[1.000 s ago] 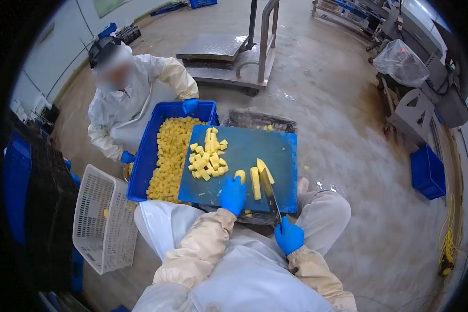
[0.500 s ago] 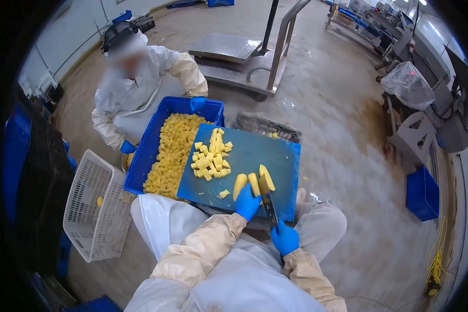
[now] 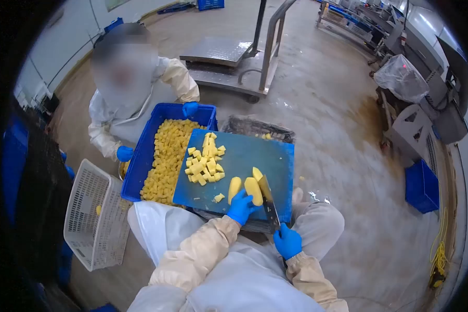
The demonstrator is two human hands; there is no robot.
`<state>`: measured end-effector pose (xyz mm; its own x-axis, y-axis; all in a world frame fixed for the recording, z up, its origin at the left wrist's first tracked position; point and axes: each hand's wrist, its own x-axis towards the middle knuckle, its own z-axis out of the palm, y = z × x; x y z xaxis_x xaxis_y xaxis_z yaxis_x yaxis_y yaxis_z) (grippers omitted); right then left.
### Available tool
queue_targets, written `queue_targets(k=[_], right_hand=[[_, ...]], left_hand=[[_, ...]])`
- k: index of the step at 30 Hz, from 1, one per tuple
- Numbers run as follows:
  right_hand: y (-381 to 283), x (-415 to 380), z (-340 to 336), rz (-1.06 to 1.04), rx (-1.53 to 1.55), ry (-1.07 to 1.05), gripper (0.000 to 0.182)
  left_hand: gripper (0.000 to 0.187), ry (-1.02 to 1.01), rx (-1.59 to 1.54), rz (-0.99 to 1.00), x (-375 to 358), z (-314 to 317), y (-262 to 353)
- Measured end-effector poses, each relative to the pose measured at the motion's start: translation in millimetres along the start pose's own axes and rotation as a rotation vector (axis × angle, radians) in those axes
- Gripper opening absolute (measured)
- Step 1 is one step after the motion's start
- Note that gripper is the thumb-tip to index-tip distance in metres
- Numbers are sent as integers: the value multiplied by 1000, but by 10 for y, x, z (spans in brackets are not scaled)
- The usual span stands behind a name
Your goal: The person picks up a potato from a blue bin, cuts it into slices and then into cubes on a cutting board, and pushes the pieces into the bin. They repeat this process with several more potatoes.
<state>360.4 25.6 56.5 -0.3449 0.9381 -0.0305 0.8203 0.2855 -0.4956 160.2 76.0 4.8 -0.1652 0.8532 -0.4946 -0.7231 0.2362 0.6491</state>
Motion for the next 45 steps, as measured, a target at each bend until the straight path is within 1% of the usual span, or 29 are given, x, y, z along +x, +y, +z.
queue_targets(k=[2,3,5,6,8,9,11,12,13,15,16,17,19,21,23,25,27,28,29,31,32,34,35,37,39,40,43,45], right_hand=[[-29,7,-4,15,-15,-4,16],[-50,11,-7,18,-32,-21,15],[-82,9,-13,9,-45,-20,15],[-102,11,-15,-9,-60,-21,15],[-155,-15,-48,-4,-41,-30,15],[-167,-32,-47,-3,-27,-32,15],[-155,-46,-34,0,-12,-46,14],[-144,-49,-20,-7,0,-42,14],[-122,-58,3,6,4,-52,14],[-81,-79,24,-84,16,15,14],[-93,-82,19,-83,19,12,14],[-94,-89,18,-72,25,-1,14],[-76,-90,14,-67,43,-20,14],[-74,-93,-19,-53,53,-47,13],[-64,-81,-34,-29,94,-31,12],[-89,-67,-29,4,143,-21,13],[-124,-36,-9,99,205,26,13],[-132,-9,7,110,210,24,13],[-137,26,16,82,192,14,13],[-152,65,24,50,175,9,14],[-166,80,29,36,165,-9,14],[-196,83,41,24,155,-27,14],[-209,85,48,13,145,-28,14],[-227,98,47,-4,134,-19,15],[-237,102,37,13,115,-69,14],[-258,92,36,10,102,-53,13],[-313,78,71,-5,140,18,13],[-358,103,83,19,106,-12,13]], left_hand=[[35,110,335,-93,-80,68,82],[35,107,340,-97,-55,37,86],[28,152,865,160,45,-76,45],[28,153,869,154,117,-136,-17],[33,246,904,308,203,-258,-145],[33,248,911,292,188,-274,-145],[40,200,980,327,152,-219,-36],[42,190,1164,382,61,-112,103],[42,186,1171,365,111,-126,92],[44,284,1358,466,154,-114,64],[47,271,1410,524,143,-108,68],[47,268,1417,506,134,-103,75],[49,281,1573,561,143,-79,81],[48,279,1564,478,153,-47,101],[45,322,1540,489,182,-40,94],[42,336,1526,451,169,-44,126],[44,249,1294,373,201,-125,169],[44,193,1156,341,237,-202,143],[44,188,1163,334,240,-239,98],[50,210,976,305,190,-204,122],[50,211,979,308,220,-261,122],[53,96,1147,361,260,-377,124],[53,95,1146,366,276,-411,90],[55,133,957,181,132,-207,209],[57,157,954,207,-53,18,335],[59,183,950,218,-109,75,354],[62,176,968,218,-79,31,337],[63,156,983,240,-9,-82,279]])
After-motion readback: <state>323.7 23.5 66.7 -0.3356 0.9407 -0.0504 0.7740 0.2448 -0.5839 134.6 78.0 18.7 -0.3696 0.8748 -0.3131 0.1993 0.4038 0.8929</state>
